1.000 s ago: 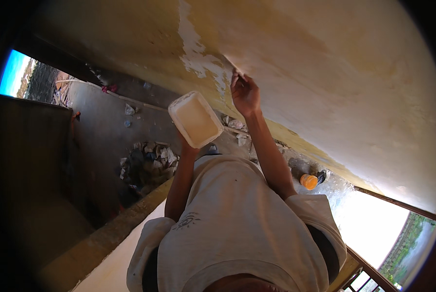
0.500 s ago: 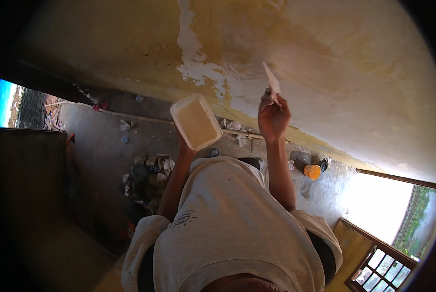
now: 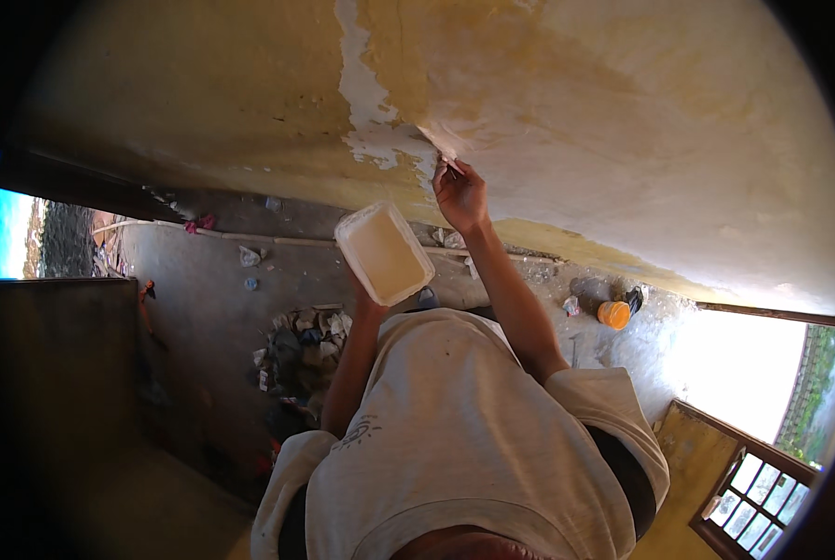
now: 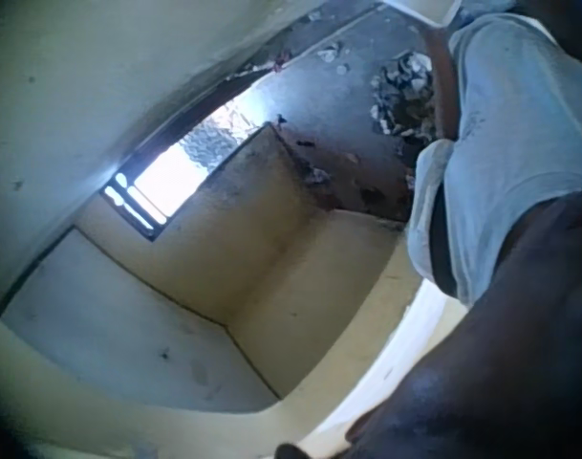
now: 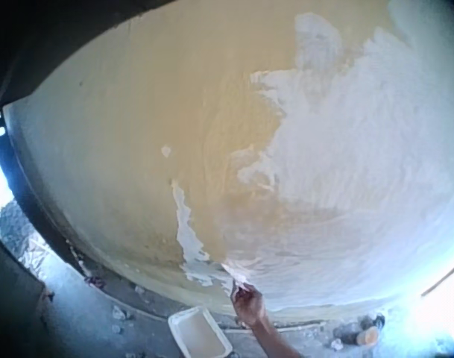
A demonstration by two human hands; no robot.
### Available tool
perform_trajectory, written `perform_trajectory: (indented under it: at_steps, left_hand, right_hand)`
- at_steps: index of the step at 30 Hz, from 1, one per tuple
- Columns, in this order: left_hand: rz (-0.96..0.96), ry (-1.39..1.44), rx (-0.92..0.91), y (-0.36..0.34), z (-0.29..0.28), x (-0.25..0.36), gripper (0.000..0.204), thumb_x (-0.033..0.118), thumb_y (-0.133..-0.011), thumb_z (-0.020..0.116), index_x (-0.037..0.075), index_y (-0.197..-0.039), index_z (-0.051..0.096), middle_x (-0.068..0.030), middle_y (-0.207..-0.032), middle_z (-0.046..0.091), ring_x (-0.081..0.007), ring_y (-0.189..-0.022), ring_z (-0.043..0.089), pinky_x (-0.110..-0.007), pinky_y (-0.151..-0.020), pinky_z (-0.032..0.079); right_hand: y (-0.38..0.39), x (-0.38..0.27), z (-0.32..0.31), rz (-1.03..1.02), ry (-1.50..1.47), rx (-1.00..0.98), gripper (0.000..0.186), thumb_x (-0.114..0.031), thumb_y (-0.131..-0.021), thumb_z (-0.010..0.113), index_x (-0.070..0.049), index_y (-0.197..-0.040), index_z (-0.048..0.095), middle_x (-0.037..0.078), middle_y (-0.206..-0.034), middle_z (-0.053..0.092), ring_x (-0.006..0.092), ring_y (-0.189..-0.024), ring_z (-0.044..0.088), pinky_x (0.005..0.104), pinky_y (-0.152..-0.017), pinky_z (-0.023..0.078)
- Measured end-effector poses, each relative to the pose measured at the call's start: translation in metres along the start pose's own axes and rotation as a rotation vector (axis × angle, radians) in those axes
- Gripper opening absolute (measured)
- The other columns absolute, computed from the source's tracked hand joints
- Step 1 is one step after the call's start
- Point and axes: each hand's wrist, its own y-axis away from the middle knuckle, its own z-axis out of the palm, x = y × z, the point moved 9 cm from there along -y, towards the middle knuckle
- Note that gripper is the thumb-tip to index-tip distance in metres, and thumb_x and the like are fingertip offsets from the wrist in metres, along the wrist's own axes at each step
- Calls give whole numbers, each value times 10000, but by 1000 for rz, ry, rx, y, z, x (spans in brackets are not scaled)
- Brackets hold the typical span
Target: The person applies plaster to a wall using a spatula while holding a container of the plaster.
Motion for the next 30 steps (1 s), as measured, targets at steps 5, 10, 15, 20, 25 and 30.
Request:
perform_trajectory:
  at_steps: [5,10,15,20,25,30]
  left_hand:
    - [-46,48,42,-3,-4,-10,566,514,-1033,358,138,-1452,422,-69,-1359,564,-251,-1186,604,-444,-957,544]
    - [-131,73,26,-5,15,-19,562,515,-1030,358,132,-1431,449,-76,-1324,590,-258,-1158,623,-449,-947,555]
    - [-205,141,-47,-7,35,-25,555,522,-1026,372,137,-1413,471,-63,-1315,597,-256,-1164,619,-458,-956,547]
    - [-238,250,-155,-6,43,-32,551,522,-1021,385,146,-1415,470,-50,-1331,590,-257,-1177,613,-460,-970,536]
    - [-255,230,-105,-13,39,-39,570,534,-1019,377,136,-1414,475,-62,-1321,597,-258,-1165,619,-457,-966,538]
    - [-245,190,-19,-13,23,-38,589,547,-1016,368,125,-1413,480,-74,-1312,605,-260,-1152,625,-454,-961,540]
  right_hand:
    - [18,-34,46,-57,-59,-38,235,-48,-972,467,134,-1083,566,214,-1053,648,247,-918,640,319,-856,575]
    - [56,-68,94,-144,-153,-172,260,-29,-969,459,156,-1139,527,216,-1068,598,261,-943,615,338,-885,554]
    - [98,-105,130,-211,-278,-341,362,-10,-963,468,193,-1261,432,215,-1081,559,267,-974,589,349,-905,541]
    - [137,-119,124,-336,-109,-304,320,-38,-981,464,128,-1254,479,129,-1008,562,177,-858,561,310,-869,529]
    - [108,-91,26,-223,51,-29,242,-48,-964,489,70,-1169,540,153,-1034,626,211,-899,620,314,-831,563]
    - [50,-57,-69,-102,208,202,178,-66,-944,535,20,-1100,543,176,-1061,624,265,-922,624,344,-825,568]
